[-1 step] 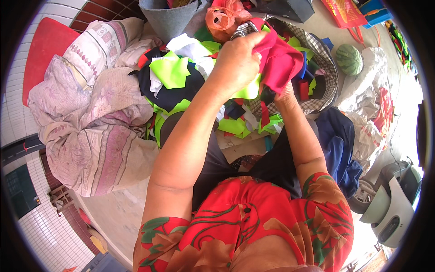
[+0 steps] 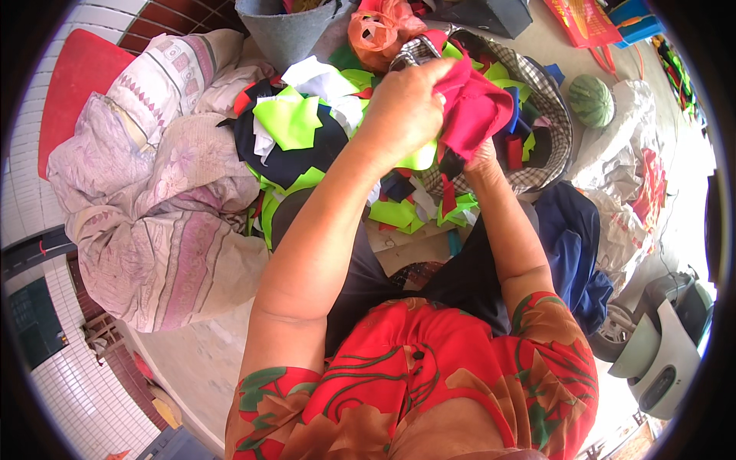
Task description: The person sits on the floor and sorts through a pile of colorful fabric pieces, picking them up one by one, unfolding them, and placing them into a basket. The person handles various colors including green, blue, red, and white.
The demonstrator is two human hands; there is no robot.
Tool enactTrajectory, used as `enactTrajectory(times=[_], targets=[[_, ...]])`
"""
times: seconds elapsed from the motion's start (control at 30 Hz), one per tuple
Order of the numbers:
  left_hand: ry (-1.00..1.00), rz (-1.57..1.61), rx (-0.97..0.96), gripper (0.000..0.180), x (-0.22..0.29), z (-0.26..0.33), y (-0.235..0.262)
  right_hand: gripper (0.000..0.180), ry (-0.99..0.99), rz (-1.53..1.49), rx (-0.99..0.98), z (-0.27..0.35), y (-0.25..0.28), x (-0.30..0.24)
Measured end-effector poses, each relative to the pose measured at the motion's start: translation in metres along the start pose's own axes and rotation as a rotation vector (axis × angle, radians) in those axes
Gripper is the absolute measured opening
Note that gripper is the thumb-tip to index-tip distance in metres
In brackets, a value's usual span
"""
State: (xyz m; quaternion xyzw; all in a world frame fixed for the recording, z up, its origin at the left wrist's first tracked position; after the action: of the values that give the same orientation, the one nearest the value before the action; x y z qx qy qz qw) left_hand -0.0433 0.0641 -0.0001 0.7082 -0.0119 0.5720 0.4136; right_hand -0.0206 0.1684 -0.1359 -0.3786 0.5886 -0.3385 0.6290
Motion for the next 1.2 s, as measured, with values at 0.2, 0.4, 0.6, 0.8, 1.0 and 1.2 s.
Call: enactTrajectory(times=[0.2,0.4,0.6,0.8,1.0,1.2], targets=[[-0.005,-0.183,-0.074,0.044,0.004,0.003,-0.011,0.049,-0.039,-0.203,-0.146,-0.005,0.012,0.013],[0.021,-0.178,0.130,0.041,0.001,0.003,0.016,0.058,0.098,-0.063,-0.065,-0.004,0.004,-0.016],[-0.042,-0.071,0.235,0.026,-0.004,0.003,0.043,0.055,0.496,0.545,-0.130,-0.003,0.001,-0.102],[0.006,0.045,0.294,0.028,0.014,0.012,0.057,0.035,0.551,1.038,0.047,-0.029,0.029,-0.203],[-0.007,0.077,0.251,0.016,0.014,0.017,0.063,0.034,-0.042,2.207,0.210,-0.020,0.098,-0.156],[-0.019,-0.020,0.354,0.018,0.010,0.028,0.072,0.031,-0.353,2.133,-0.037,0.042,0.073,-0.037]])
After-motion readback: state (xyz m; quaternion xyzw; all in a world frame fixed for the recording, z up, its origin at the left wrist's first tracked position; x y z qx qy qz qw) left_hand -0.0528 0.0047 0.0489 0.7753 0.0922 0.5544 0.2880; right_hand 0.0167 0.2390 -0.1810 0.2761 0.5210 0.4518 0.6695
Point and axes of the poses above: each hand's wrist, its own z-axis away from the middle knuckle, its own y-axis out of the back of the hand, x = y × z, the point moved 6 cm from there along -z, towards the middle knuckle, and after that the axes turned 8 degrees about -x, right-handed, at the moved point
